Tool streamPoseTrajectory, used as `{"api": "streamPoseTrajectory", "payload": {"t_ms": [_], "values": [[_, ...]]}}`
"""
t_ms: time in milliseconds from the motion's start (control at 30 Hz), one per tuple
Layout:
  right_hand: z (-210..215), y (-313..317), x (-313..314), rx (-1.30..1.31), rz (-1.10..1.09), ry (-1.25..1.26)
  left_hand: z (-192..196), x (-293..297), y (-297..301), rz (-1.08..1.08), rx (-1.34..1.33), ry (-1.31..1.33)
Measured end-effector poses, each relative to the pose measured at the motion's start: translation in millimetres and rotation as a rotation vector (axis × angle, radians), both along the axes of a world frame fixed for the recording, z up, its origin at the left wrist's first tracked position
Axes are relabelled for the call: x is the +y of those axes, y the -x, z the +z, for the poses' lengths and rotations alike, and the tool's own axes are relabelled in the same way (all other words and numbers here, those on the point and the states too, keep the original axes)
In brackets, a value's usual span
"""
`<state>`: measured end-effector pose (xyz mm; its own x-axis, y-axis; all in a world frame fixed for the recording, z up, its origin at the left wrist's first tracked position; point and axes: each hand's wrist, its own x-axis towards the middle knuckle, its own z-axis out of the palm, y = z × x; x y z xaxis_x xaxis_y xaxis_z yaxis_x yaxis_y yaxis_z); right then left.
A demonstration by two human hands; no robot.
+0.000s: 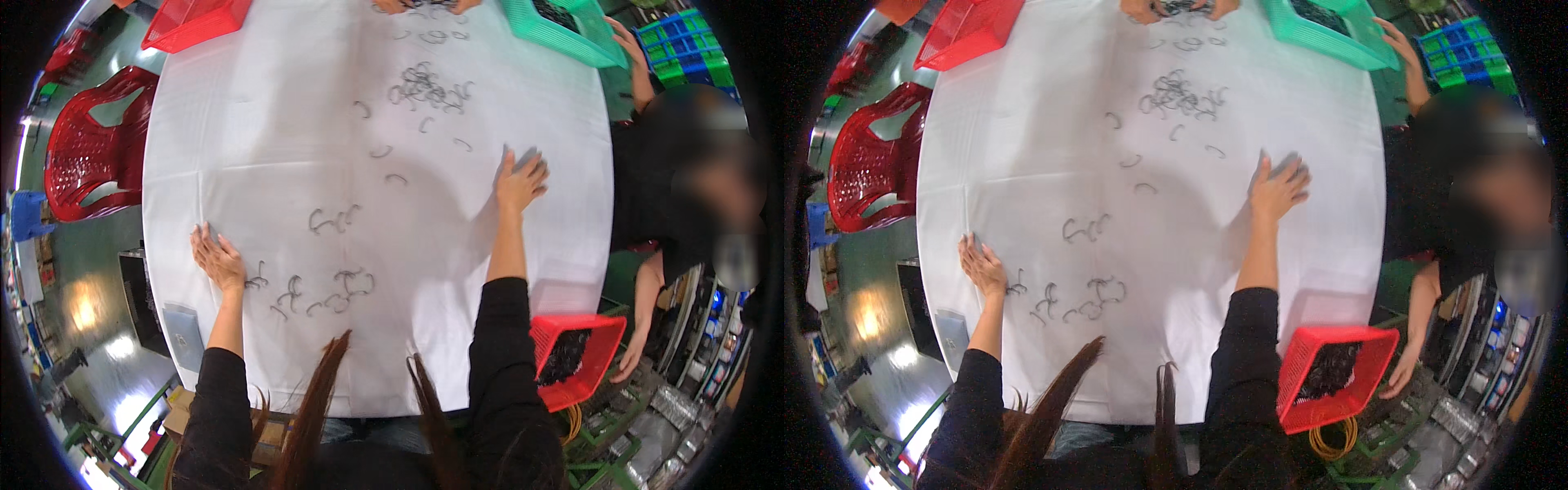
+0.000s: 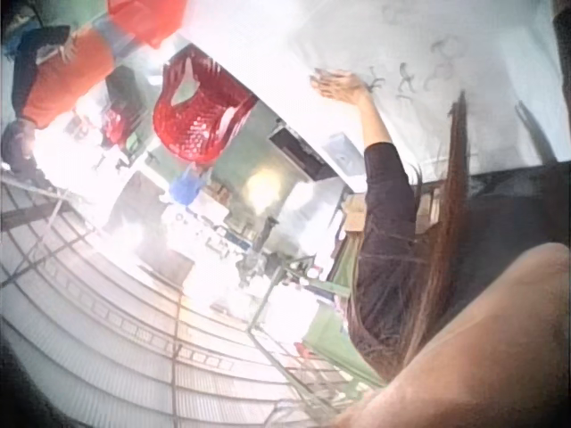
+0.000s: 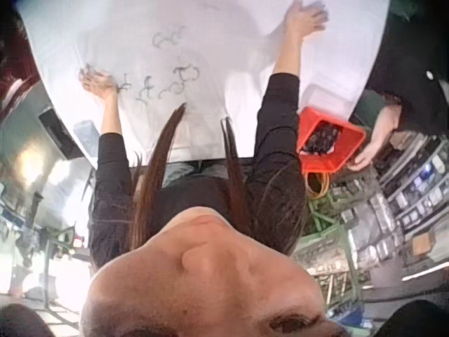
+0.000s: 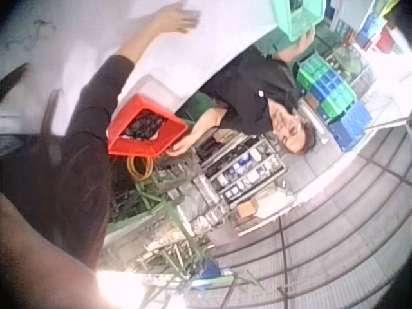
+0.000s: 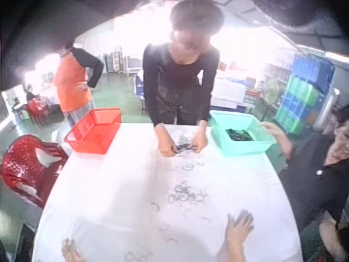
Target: The person assembles small black plastic components with metal hooks by hand at a white table. They pick up parts, connect them, and place finished assemblies into a red basket. The person also moves trays of parts and adjusts a red chair during the process.
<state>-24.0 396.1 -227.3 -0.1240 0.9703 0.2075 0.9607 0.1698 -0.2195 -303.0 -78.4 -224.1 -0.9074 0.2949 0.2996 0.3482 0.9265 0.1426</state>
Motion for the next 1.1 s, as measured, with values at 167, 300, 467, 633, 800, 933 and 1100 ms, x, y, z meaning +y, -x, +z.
{"api": "streamPoseTrajectory", "payload": {"t_ms": [167,300,467,633,800,933,1100], "values": [[-6,120,56,0.11,0.49,-0.015,3,4,1,0.012,-0.041,-0.01],[-5,196,51,0.199,0.837,0.026,5,4,1,0.018,-0.064,-0.017],[-2,224,-62,0.203,1.23,0.25,8,6,-1,0.027,-0.081,-0.033],[12,174,-184,0.234,1.613,0.273,6,3,0,0.039,-0.085,-0.061],[23,107,-56,0.061,0.865,-0.074,-6,-5,3,-0.003,-0.034,-0.072],[-1,84,-84,0.099,0.858,-0.056,-11,-11,7,0.016,-0.206,-0.071],[-4,95,-266,0.166,1.217,0.141,4,-19,-30,-0.381,-0.217,-0.055]]}}
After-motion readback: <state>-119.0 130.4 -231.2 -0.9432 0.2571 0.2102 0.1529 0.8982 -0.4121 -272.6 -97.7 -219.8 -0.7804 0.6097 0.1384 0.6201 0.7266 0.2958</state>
